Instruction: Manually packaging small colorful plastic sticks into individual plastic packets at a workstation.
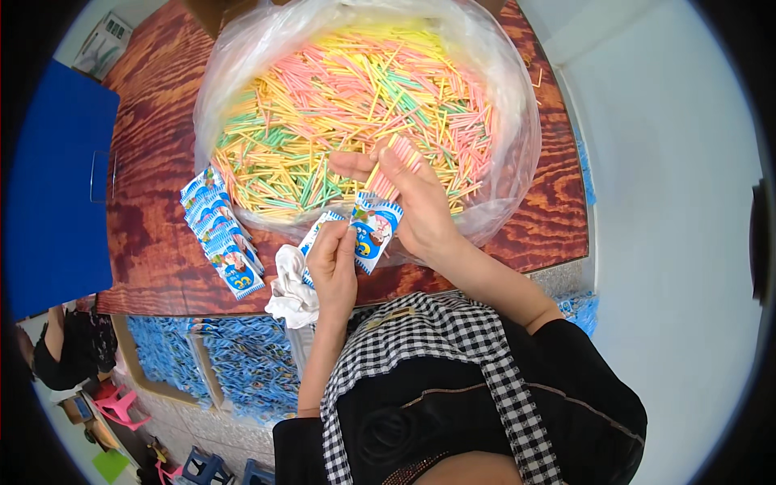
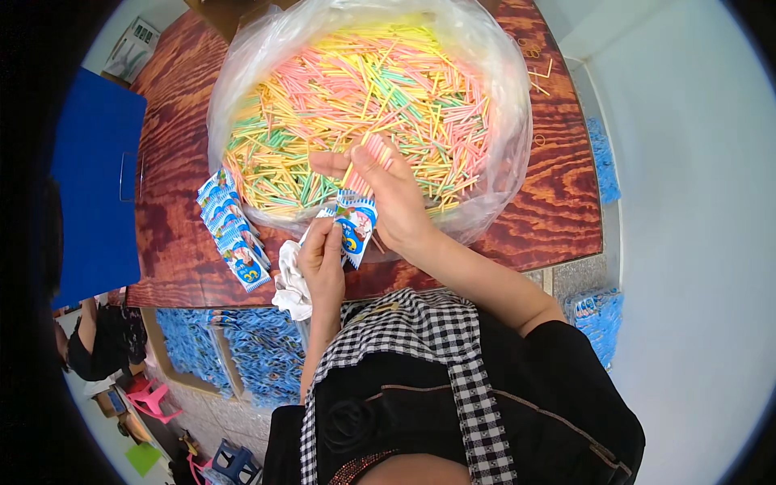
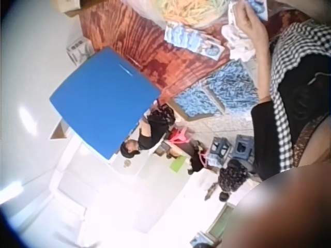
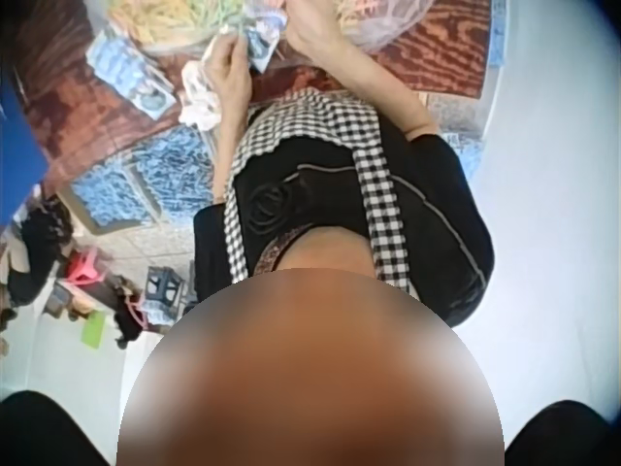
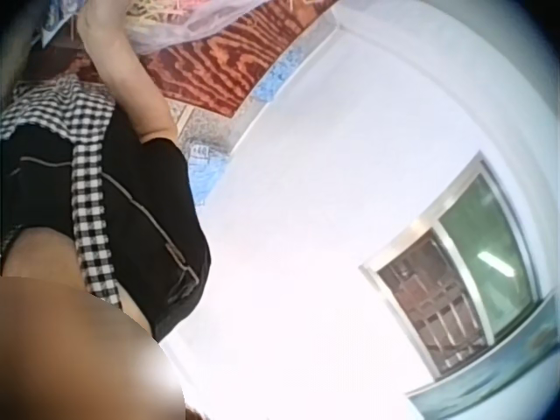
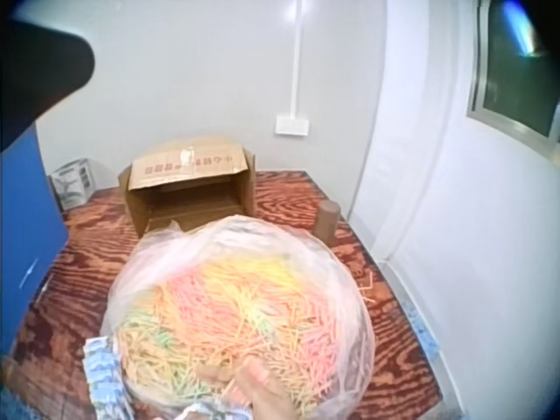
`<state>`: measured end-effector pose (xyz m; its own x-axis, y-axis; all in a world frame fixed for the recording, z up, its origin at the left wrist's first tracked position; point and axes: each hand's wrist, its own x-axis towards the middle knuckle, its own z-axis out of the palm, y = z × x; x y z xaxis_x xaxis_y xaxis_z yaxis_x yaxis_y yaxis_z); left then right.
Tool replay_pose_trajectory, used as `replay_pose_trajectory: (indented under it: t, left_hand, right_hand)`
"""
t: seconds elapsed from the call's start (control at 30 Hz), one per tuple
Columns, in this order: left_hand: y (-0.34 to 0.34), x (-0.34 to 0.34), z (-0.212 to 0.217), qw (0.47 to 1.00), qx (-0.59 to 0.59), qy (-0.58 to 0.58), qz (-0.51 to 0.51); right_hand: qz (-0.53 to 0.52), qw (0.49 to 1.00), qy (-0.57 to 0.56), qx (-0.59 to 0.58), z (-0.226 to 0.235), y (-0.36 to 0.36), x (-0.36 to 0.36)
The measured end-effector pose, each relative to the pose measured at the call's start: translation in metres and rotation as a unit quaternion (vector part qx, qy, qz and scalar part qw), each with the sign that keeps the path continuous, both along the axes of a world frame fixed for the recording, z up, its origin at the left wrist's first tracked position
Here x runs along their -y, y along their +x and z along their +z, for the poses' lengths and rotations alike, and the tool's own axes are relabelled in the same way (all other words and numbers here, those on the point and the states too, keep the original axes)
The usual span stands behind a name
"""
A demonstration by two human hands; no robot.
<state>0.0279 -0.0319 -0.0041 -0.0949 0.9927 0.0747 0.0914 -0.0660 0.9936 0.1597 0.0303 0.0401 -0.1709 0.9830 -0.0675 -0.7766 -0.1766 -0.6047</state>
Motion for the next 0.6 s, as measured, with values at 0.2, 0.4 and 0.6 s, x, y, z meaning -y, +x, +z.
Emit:
replay_pose_trajectory:
  t: [0.2,0.4,0.6]
  left_hand:
    - [-0.001,0.000,-0.003,1.000,0.005,0.013,-0.007]
    - [0.000,0.003,-0.002,0.994,0.094,-0.053,0.018]
    - [-0.002,0.008,-0.005,0.996,0.078,-0.045,0.004]
  right_hand:
    - [-0.014,1.000,0.016,-0.008,0.004,0.001,-0.007]
    - [0.026,0.999,-0.018,0.041,-0.013,0.002,0.005]
    - [0.018,0.998,-0.023,0.062,-0.006,0.007,0.016]
